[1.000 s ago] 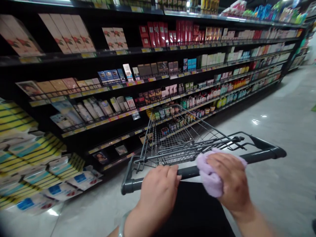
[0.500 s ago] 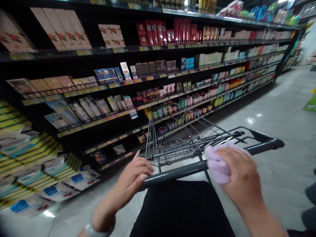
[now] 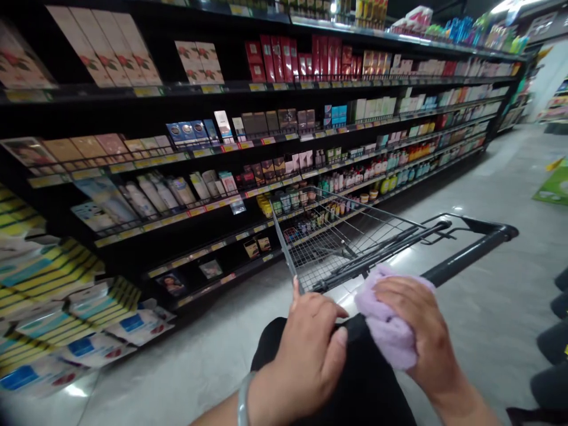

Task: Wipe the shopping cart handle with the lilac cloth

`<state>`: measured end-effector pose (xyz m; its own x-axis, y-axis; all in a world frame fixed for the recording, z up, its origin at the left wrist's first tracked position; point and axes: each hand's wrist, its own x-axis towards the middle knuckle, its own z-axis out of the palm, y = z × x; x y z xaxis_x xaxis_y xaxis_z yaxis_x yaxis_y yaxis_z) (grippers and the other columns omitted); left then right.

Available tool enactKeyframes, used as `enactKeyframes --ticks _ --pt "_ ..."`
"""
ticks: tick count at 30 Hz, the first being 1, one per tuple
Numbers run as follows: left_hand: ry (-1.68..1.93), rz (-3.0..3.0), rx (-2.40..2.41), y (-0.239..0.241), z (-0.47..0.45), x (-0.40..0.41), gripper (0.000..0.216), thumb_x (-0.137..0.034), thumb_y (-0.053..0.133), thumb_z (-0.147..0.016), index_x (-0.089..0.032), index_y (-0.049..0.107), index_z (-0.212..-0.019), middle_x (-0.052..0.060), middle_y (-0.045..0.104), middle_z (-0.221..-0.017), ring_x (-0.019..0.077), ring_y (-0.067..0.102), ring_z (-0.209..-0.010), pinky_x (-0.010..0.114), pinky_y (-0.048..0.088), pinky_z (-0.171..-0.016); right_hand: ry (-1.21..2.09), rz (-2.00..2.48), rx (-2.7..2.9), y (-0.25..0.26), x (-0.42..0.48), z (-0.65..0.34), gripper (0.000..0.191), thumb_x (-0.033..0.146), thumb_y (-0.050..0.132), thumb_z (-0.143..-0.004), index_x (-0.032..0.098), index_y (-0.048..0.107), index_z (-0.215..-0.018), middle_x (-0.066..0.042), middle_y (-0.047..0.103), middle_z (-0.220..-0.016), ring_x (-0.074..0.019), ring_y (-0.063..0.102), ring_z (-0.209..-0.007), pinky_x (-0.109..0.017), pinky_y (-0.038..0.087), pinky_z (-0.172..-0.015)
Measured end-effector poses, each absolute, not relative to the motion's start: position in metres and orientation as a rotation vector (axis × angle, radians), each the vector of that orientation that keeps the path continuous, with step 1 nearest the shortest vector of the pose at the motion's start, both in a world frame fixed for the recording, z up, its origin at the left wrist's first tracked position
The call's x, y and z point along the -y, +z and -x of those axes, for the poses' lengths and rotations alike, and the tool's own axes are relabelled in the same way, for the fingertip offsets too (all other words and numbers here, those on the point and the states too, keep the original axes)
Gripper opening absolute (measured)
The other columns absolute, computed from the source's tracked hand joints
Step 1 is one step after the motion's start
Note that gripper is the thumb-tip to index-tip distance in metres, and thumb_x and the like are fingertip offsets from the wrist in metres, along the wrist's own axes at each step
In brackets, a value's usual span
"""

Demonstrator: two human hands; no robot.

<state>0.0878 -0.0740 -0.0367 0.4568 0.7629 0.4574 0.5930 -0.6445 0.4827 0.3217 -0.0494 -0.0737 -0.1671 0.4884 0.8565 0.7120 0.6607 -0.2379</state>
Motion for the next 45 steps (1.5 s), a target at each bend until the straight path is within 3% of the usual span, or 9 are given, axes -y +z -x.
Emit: enactKeyframes --ticks 2,5,7,11,15,19,23,36,45 --pt "0.959 -2.495 -1.022 -0.038 -0.093 0.068 0.035 -0.039 0.039 -0.097 -0.023 0.056 -0.123 0.006 0.066 -0.117 0.0222 0.056 -0.114 0.056 0.018 -0.12 -0.309 1.035 1.755 -0.07 0.049 -0.343 0.031 0.028 0.065 -0.079 0.032 0.065 -0.109 -0.006 0.07 -0.103 -0.0332 0.066 -0.101 -0.055 0.053 -0.091" --pt "0.971 -2.512 -0.955 -0.042 -0.093 0.043 0.039 -0.038 0.033 -0.101 -0.022 0.053 -0.13 0.008 0.059 -0.135 0.0185 0.05 -0.127 0.042 0.037 -0.114 -0.324 1.174 1.776 -0.059 0.058 -0.352 0.028 0.033 0.064 -0.082 0.03 0.064 -0.11 -0.007 0.07 -0.105 -0.0333 0.066 -0.104 -0.055 0.053 -0.091" --pt "0.905 -2.548 -1.054 -0.047 -0.093 0.017 0.041 -0.042 0.038 -0.1 -0.023 0.053 -0.134 0.006 0.055 -0.14 0.0175 0.045 -0.133 0.039 0.036 -0.114 -0.309 1.226 1.853 -0.051 0.069 -0.343 0.027 0.034 0.061 -0.084 0.028 0.063 -0.111 -0.007 0.069 -0.108 -0.0325 0.065 -0.107 -0.054 0.052 -0.092" --pt "0.59 -2.673 -0.952 -0.066 -0.105 -0.033 0.042 -0.048 0.036 -0.1 -0.028 0.062 -0.127 0.005 0.061 -0.135 0.0204 0.046 -0.134 0.051 0.015 -0.121 -0.47 1.463 1.899 -0.042 0.086 -0.319 0.026 0.031 0.058 -0.084 0.027 0.063 -0.11 -0.008 0.067 -0.114 -0.035 0.058 -0.115 -0.057 0.045 -0.098" --pt "0.614 -2.645 -0.833 -0.083 -0.132 -0.06 0.041 -0.05 0.036 -0.1 -0.027 0.065 -0.12 0.002 0.065 -0.125 0.0179 0.055 -0.119 0.052 0.004 -0.121 -0.627 1.664 1.887 -0.048 0.089 -0.327 0.027 0.03 0.056 -0.085 0.028 0.065 -0.11 -0.008 0.064 -0.122 -0.035 0.053 -0.119 -0.054 0.041 -0.1" --pt "0.645 -2.707 -0.751 -0.093 -0.167 -0.072 0.039 -0.05 0.042 -0.098 -0.026 0.068 -0.114 0.003 0.065 -0.113 0.0178 0.052 -0.111 0.043 0.019 -0.117 -0.736 1.628 1.868 -0.06 0.082 -0.364 0.026 0.034 0.062 -0.084 0.027 0.068 -0.108 -0.007 0.066 -0.119 -0.0296 0.056 -0.114 -0.045 0.042 -0.099" --pt "0.661 -2.727 -0.825 -0.1 -0.205 -0.076 0.046 -0.057 0.042 -0.096 -0.023 0.073 -0.101 0.005 0.063 -0.098 0.0205 0.05 -0.1 0.035 0.038 -0.096 -0.807 1.432 1.875 -0.069 0.072 -0.406 0.019 0.03 0.07 -0.078 0.025 0.071 -0.096 -0.007 0.07 -0.109 -0.0243 0.061 -0.107 -0.04 0.046 -0.096" --pt "0.705 -2.719 -0.94 -0.098 -0.277 -0.04 0.037 -0.048 0.047 -0.096 -0.025 0.076 -0.098 0.009 0.058 -0.093 0.0241 0.048 -0.096 0.036 0.04 -0.081 -0.899 1.531 1.641 -0.072 0.076 -0.484 0.016 0.032 0.062 -0.081 0.019 0.067 -0.09 -0.009 0.073 -0.095 -0.0235 0.065 -0.103 -0.038 0.046 -0.097" --pt "0.616 -2.797 -0.947 -0.096 -0.296 -0.016 0.025 -0.025 0.051 -0.091 -0.016 0.073 -0.084 0.012 0.059 -0.09 0.027 0.049 -0.095 0.041 0.038 -0.078 -0.887 1.725 1.715 -0.085 0.065 -0.424 0.017 0.025 0.06 -0.084 0.024 0.068 -0.099 -0.004 0.071 -0.109 -0.0251 0.057 -0.115 -0.045 0.028 -0.106"
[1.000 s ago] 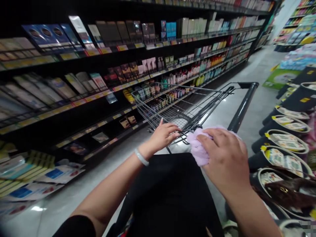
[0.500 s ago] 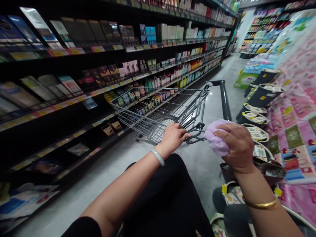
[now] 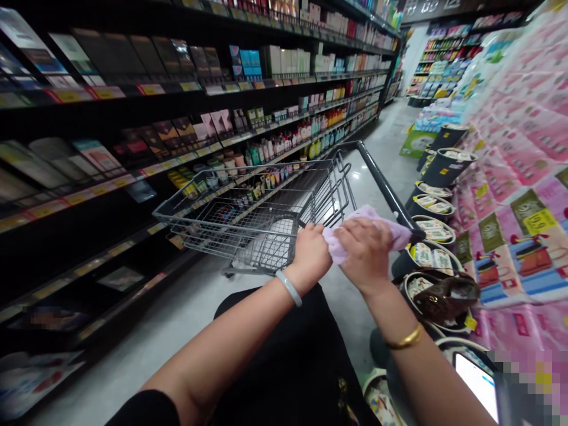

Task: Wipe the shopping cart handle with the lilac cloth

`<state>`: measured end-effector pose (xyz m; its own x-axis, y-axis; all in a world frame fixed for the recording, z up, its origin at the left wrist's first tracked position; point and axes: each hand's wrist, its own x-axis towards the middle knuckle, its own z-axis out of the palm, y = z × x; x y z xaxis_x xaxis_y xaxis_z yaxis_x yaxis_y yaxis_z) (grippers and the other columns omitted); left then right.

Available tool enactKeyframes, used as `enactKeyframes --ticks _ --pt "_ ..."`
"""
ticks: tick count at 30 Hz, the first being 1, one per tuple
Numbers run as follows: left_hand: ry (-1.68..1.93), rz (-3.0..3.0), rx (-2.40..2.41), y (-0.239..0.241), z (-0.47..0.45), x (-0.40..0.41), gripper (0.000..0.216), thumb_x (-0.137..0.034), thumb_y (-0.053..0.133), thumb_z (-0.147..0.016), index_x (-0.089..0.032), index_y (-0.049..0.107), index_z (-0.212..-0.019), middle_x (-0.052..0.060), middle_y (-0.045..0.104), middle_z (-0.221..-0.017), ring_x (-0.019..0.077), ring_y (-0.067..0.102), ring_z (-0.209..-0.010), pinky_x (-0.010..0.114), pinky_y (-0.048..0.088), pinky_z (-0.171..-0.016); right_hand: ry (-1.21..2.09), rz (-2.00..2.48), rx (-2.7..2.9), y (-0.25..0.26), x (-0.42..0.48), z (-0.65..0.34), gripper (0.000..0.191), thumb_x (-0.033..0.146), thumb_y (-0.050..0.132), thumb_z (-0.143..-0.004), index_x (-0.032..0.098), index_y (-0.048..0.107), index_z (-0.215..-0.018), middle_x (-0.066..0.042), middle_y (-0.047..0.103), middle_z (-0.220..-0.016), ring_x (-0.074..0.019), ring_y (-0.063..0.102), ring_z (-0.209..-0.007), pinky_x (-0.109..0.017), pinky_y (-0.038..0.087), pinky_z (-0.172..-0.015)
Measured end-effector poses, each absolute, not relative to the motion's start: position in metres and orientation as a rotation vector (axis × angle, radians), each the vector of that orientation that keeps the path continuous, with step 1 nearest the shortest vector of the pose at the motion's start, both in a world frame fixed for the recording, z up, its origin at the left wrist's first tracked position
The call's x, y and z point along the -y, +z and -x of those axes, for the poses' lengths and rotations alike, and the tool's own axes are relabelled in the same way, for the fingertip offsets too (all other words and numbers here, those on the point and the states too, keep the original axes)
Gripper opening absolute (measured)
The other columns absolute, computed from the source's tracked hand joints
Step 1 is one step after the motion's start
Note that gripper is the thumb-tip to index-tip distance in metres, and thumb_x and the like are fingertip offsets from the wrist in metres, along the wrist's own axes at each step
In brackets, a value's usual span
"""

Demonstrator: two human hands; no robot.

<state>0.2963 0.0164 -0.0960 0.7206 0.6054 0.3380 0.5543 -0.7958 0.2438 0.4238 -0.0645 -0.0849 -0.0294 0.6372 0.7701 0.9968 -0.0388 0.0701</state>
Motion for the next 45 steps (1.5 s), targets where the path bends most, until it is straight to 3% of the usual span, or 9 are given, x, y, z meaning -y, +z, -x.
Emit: enactKeyframes --ticks 4,9,12,22,26,30,35,39,45 --pt "0.597 -2.842 -0.851 -0.1 -0.286 -0.023 0.024 -0.021 0.051 -0.091 -0.015 0.073 -0.083 0.011 0.063 -0.087 0.0232 0.052 -0.09 0.037 0.039 -0.078 -0.869 1.672 1.886 -0.096 0.064 -0.43 0.019 0.023 0.058 -0.086 0.027 0.069 -0.101 -0.002 0.071 -0.113 -0.0234 0.055 -0.119 -0.044 0.021 -0.111" --pt "0.575 -2.773 -1.039 -0.1 -0.232 -0.056 0.043 -0.051 0.043 -0.097 -0.021 0.074 -0.092 0.009 0.069 -0.089 0.022 0.058 -0.092 0.035 0.038 -0.083 -0.759 1.642 1.902 -0.098 0.055 -0.456 0.02 0.024 0.055 -0.087 0.027 0.069 -0.1 -0.002 0.071 -0.114 -0.0233 0.053 -0.12 -0.043 0.021 -0.11" --pt "0.435 -2.716 -1.208 -0.1 -0.204 -0.072 0.052 -0.057 0.038 -0.097 -0.02 0.073 -0.091 0.009 0.071 -0.088 0.0209 0.062 -0.088 0.032 0.039 -0.078 -0.777 1.745 1.716 -0.105 0.033 -0.437 0.017 0.027 0.053 -0.089 0.024 0.068 -0.096 -0.005 0.071 -0.108 -0.0259 0.052 -0.116 -0.047 0.019 -0.109" --pt "0.373 -2.792 -1.25 -0.102 -0.201 -0.065 0.034 -0.036 0.041 -0.099 -0.018 0.07 -0.098 0.009 0.072 -0.095 0.0217 0.066 -0.088 0.031 0.041 -0.075 -0.472 1.663 1.9 -0.129 -0.005 -0.374 0.028 0.026 0.052 -0.088 0.021 0.064 -0.114 -0.008 0.066 -0.117 -0.0245 0.052 -0.112 -0.04 0.029 -0.104" --pt "0.365 -2.774 -1.271 -0.102 -0.175 -0.068 0.034 -0.038 0.041 -0.099 -0.02 0.07 -0.093 0.007 0.073 -0.092 0.0213 0.066 -0.09 0.033 0.04 -0.079 -0.51 1.619 1.993 -0.126 -0.004 -0.409 0.029 0.027 0.052 -0.087 0.018 0.065 -0.111 -0.008 0.067 -0.111 -0.0246 0.054 -0.105 -0.039 0.034 -0.1" --pt "0.402 -2.74 -1.424 -0.107 -0.152 -0.068 0.039 -0.043 0.038 -0.1 -0.021 0.07 -0.092 0.007 0.073 -0.089 0.0224 0.066 -0.089 0.035 0.04 -0.082 -0.57 1.768 1.56 -0.137 -0.016 -0.371 0.022 0.028 0.053 -0.086 0.019 0.067 -0.1 -0.009 0.067 -0.102 -0.0267 0.054 -0.102 -0.043 0.033 -0.101" --pt "0.315 -2.748 -1.516 -0.111 -0.149 -0.062 0.033 -0.034 0.039 -0.099 -0.019 0.069 -0.096 0.009 0.072 -0.093 0.0232 0.067 -0.085 0.033 0.043 -0.075 -0.457 1.578 1.829 -0.149 -0.023 -0.306 0.031 0.025 0.057 -0.083 0.025 0.066 -0.113 -0.006 0.065 -0.118 -0.0255 0.05 -0.115 -0.043 0.027 -0.108" --pt "0.331 -2.754 -1.455 -0.109 -0.135 -0.059 0.036 -0.037 0.037 -0.1 -0.021 0.069 -0.096 0.007 0.073 -0.093 0.0223 0.067 -0.087 0.032 0.043 -0.076 -0.488 1.511 1.967 -0.15 -0.02 -0.347 0.034 0.029 0.056 -0.085 0.024 0.065 -0.117 -0.006 0.065 -0.119 -0.0255 0.05 -0.116 -0.042 0.029 -0.107" --pt "0.313 -2.698 -1.555 -0.11 -0.101 -0.057 0.041 -0.044 0.035 -0.101 -0.023 0.069 -0.093 0.007 0.074 -0.091 0.0227 0.067 -0.088 0.036 0.041 -0.085 -0.601 1.638 1.667 -0.153 -0.026 -0.387 0.024 0.03 0.053 -0.087 0.019 0.068 -0.102 -0.009 0.066 -0.107 -0.0253 0.053 -0.108 -0.043 0.033 -0.105"
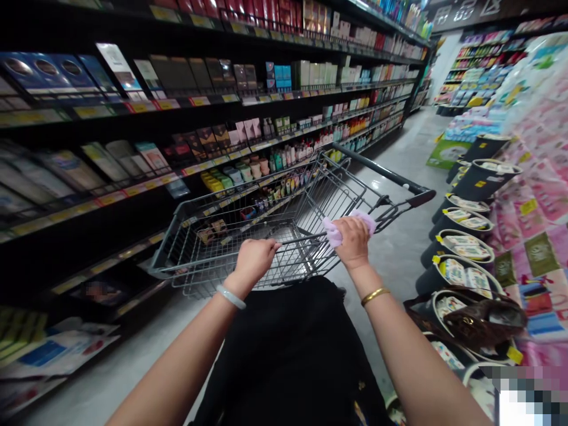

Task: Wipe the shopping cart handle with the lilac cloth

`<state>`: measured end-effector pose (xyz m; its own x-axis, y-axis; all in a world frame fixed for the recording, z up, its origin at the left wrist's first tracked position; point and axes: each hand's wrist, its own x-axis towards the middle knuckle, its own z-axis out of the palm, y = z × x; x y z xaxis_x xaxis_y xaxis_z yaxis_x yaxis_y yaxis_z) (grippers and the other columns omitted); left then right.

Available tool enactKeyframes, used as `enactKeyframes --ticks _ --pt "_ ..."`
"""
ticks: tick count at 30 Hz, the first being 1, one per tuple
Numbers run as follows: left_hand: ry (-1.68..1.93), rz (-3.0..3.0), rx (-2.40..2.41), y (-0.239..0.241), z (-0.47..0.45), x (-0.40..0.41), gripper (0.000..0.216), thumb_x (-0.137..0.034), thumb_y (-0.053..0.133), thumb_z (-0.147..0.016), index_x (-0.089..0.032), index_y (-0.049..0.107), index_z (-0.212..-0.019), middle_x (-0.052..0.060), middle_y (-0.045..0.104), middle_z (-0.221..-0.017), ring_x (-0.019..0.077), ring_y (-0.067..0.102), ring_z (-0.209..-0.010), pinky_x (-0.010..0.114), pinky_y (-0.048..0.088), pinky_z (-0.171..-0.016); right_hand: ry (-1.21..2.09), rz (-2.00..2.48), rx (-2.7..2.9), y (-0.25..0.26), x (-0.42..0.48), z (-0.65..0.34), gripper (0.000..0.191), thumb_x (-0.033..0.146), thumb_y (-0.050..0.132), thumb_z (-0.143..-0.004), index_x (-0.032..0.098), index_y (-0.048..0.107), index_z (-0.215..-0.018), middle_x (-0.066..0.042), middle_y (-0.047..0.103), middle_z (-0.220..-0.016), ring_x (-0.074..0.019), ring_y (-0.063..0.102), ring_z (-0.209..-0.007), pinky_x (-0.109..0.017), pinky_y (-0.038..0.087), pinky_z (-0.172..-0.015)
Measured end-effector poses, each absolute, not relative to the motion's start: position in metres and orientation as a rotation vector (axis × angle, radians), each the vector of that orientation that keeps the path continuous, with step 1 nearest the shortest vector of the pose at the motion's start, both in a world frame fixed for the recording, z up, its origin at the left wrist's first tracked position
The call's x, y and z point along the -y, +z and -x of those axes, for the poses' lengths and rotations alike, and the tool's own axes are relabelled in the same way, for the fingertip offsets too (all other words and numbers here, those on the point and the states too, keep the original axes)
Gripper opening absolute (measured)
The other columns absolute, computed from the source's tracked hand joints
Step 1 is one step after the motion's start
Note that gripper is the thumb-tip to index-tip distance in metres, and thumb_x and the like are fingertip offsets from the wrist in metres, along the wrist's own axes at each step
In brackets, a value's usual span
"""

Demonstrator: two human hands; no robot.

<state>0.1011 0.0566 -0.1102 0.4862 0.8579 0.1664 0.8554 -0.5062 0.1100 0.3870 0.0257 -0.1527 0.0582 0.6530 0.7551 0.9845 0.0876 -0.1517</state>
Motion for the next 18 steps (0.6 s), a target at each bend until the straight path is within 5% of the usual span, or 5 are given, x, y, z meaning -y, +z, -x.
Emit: enactKeyframes --ticks 8,18 --pt "0.277 -2.676 -1.604 -0.114 -0.1 -0.052 0.041 -0.044 0.035 -0.1 -0.021 0.069 -0.095 0.008 0.073 -0.095 0.0228 0.067 -0.091 0.031 0.044 -0.077 -0.458 1.52 1.863 -0.157 -0.024 -0.282 0.031 0.026 0.057 -0.084 0.025 0.066 -0.115 -0.006 0.064 -0.117 -0.0259 0.048 -0.117 -0.045 0.026 -0.111" --pt "0.216 -2.662 -1.708 -0.109 -0.05 -0.05 0.056 -0.055 0.029 -0.099 -0.021 0.072 -0.09 0.009 0.075 -0.085 0.0233 0.068 -0.085 0.036 0.04 -0.087 -0.594 1.549 1.792 -0.158 -0.037 -0.389 0.025 0.033 0.053 -0.087 0.019 0.067 -0.101 -0.008 0.066 -0.105 -0.0247 0.053 -0.106 -0.041 0.035 -0.103"
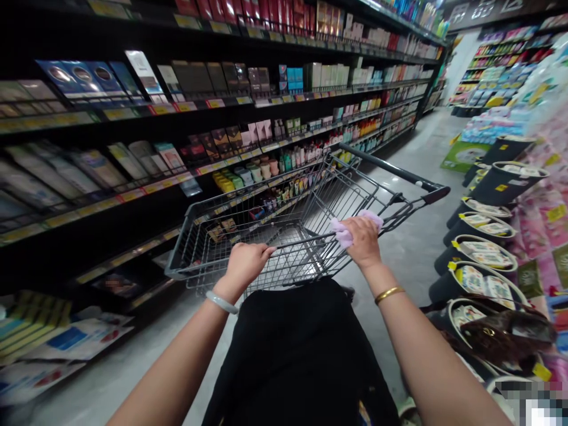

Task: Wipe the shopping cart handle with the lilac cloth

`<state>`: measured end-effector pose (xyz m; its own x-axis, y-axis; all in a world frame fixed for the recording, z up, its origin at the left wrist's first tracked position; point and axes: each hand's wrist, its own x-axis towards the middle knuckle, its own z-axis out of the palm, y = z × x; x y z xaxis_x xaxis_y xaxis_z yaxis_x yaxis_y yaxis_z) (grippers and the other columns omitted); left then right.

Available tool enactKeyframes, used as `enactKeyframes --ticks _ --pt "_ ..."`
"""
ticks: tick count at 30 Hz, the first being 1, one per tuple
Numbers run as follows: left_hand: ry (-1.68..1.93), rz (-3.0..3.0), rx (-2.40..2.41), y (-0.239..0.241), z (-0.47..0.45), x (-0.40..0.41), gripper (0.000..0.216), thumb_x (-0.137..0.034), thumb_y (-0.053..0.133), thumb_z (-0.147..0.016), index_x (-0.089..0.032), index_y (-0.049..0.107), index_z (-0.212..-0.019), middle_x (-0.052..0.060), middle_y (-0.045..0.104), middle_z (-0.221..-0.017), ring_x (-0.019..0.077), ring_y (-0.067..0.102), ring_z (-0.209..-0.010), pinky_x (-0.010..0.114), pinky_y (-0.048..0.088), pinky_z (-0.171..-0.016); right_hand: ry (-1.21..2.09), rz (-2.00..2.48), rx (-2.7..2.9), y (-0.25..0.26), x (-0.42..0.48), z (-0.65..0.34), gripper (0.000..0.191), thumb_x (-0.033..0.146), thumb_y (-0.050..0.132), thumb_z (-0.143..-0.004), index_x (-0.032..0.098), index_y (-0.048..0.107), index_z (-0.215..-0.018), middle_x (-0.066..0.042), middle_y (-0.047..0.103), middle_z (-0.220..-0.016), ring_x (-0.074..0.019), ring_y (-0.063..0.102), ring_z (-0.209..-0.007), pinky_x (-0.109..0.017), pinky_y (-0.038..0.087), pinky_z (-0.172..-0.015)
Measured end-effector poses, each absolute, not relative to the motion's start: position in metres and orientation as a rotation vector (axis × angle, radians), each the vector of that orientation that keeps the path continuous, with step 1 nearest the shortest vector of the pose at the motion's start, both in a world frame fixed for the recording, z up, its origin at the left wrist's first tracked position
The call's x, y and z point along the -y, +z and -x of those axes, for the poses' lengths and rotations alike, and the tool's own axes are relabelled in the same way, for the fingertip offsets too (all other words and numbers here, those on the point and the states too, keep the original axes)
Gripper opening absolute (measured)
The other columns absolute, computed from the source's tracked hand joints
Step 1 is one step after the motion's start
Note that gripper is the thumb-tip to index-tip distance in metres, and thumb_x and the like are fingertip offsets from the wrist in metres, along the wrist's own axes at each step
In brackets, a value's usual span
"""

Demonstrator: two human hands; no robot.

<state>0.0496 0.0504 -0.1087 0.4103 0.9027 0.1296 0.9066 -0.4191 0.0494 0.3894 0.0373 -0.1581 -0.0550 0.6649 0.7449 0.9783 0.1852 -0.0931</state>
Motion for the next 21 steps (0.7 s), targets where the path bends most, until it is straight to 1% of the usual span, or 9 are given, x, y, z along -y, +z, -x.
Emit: enactKeyframes --ticks 2,4,6,10,12,15,18,21 --pt "-0.168 2.592 1.736 -0.11 -0.047 -0.052 0.06 -0.058 0.026 -0.099 -0.021 0.072 -0.089 0.01 0.074 -0.083 0.0242 0.069 -0.083 0.034 0.042 -0.08 -0.624 1.619 1.654 -0.159 -0.04 -0.375 0.022 0.032 0.052 -0.087 0.019 0.067 -0.096 -0.008 0.066 -0.102 -0.0248 0.053 -0.105 -0.042 0.034 -0.105" --pt "-0.133 2.593 1.771 -0.111 -0.047 -0.055 0.06 -0.058 0.026 -0.098 -0.021 0.072 -0.09 0.01 0.074 -0.085 0.0243 0.069 -0.084 0.031 0.043 -0.073 -0.64 1.658 1.569 -0.162 -0.04 -0.346 0.021 0.031 0.053 -0.087 0.02 0.068 -0.096 -0.009 0.066 -0.102 -0.0257 0.052 -0.108 -0.044 0.03 -0.108" --pt "-0.113 2.611 1.768 -0.111 -0.049 -0.057 0.06 -0.058 0.025 -0.098 -0.022 0.072 -0.09 0.009 0.074 -0.086 0.0239 0.068 -0.085 0.029 0.043 -0.07 -0.611 1.632 1.61 -0.166 -0.039 -0.311 0.021 0.028 0.056 -0.084 0.021 0.068 -0.1 -0.008 0.065 -0.107 -0.0261 0.05 -0.112 -0.045 0.026 -0.111" --pt "-0.085 2.644 1.74 -0.109 -0.049 -0.059 0.062 -0.06 0.022 -0.098 -0.023 0.072 -0.091 0.008 0.074 -0.089 0.0226 0.068 -0.087 0.027 0.044 -0.069 -0.523 1.514 1.775 -0.175 -0.034 -0.272 0.034 0.025 0.059 -0.082 0.025 0.065 -0.115 -0.006 0.062 -0.119 -0.0265 0.046 -0.122 -0.048 0.02 -0.115" --pt "-0.078 2.658 1.729 -0.109 -0.047 -0.059 0.061 -0.06 0.022 -0.098 -0.023 0.071 -0.092 0.007 0.074 -0.09 0.022 0.068 -0.088 0.027 0.044 -0.069 -0.509 1.445 1.885 -0.175 -0.033 -0.283 0.036 0.027 0.06 -0.083 0.026 0.063 -0.119 -0.006 0.061 -0.123 -0.0264 0.046 -0.122 -0.048 0.022 -0.115" --pt "-0.073 2.689 1.718 -0.109 -0.045 -0.059 0.061 -0.06 0.022 -0.098 -0.024 0.071 -0.092 0.007 0.074 -0.091 0.0216 0.068 -0.088 0.027 0.044 -0.069 -0.518 1.397 1.961 -0.174 -0.036 -0.329 0.037 0.028 0.06 -0.083 0.024 0.062 -0.12 -0.008 0.061 -0.123 -0.027 0.047 -0.121 -0.047 0.027 -0.113" --pt "-0.069 2.71 1.723 -0.108 -0.045 -0.061 0.061 -0.06 0.021 -0.098 -0.026 0.071 -0.093 0.007 0.074 -0.093 0.0218 0.067 -0.089 0.027 0.045 -0.072 -0.539 1.475 1.823 -0.173 -0.039 -0.374 0.035 0.025 0.055 -0.085 0.019 0.062 -0.118 -0.012 0.061 -0.121 -0.028 0.047 -0.121 -0.048 0.028 -0.113" --pt "-0.062 2.717 1.723 -0.107 -0.046 -0.065 0.062 -0.061 0.02 -0.098 -0.026 0.071 -0.094 0.007 0.074 -0.093 0.0224 0.067 -0.089 0.028 0.045 -0.072 -0.545 1.503 1.627 -0.179 -0.04 -0.381 0.032 0.023 0.052 -0.086 0.018 0.062 -0.116 -0.013 0.059 -0.123 -0.0286 0.042 -0.128 -0.049 0.03 -0.112"
